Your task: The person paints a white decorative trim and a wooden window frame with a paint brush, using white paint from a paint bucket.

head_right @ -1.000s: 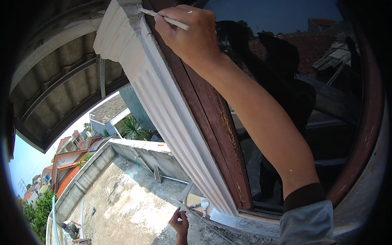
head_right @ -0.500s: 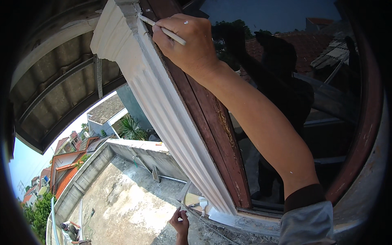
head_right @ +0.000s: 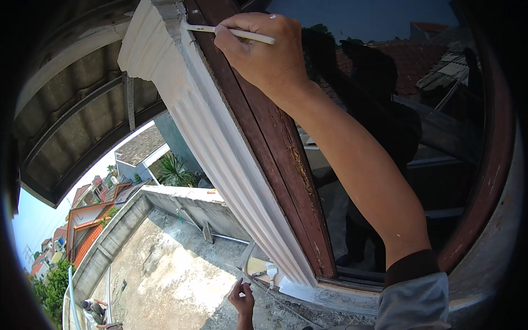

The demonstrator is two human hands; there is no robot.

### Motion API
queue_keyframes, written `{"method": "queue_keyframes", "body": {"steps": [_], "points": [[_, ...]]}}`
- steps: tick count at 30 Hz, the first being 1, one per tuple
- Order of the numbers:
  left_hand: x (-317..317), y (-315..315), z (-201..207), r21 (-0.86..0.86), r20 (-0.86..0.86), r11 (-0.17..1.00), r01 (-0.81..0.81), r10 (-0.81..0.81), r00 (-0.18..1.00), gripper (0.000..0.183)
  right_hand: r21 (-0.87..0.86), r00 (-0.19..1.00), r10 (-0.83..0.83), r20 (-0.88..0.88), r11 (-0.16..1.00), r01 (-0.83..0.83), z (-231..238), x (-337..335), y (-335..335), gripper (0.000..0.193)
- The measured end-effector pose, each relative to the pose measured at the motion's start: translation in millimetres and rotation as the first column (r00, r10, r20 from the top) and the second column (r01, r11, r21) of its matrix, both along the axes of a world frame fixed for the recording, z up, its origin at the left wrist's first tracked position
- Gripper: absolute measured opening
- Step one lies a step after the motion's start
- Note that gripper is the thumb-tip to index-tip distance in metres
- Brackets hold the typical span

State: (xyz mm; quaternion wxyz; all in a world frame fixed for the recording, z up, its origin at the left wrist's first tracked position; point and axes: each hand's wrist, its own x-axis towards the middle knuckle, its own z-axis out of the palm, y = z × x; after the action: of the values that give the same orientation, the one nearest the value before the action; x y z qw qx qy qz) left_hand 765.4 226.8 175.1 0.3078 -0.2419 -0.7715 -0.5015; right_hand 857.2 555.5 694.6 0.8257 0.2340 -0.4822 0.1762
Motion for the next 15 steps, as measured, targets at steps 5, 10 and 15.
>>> {"method": "queue_keyframes", "body": {"steps": [5,10,15], "points": [[2.9,1.6,-3.1,0.006,0.002,1.000,-0.004,0.004,1.000,0.025,-0.004,1.000,0.003,0.025,1.000,-0.003,-11.3,6.5,4.0,0.011],[3.7,3.9,-4.0,-0.002,0.010,1.000,-0.007,0.007,1.000,0.026,-0.013,0.994,0.109,-0.015,0.994,-0.109,-10.4,6.0,6.8,0.012],[3.9,7.2,-4.2,-0.009,0.019,1.000,-0.008,0.008,1.000,0.026,0.029,0.993,0.115,-0.008,0.993,-0.115,-5.0,5.4,-2.1,0.012]]}}
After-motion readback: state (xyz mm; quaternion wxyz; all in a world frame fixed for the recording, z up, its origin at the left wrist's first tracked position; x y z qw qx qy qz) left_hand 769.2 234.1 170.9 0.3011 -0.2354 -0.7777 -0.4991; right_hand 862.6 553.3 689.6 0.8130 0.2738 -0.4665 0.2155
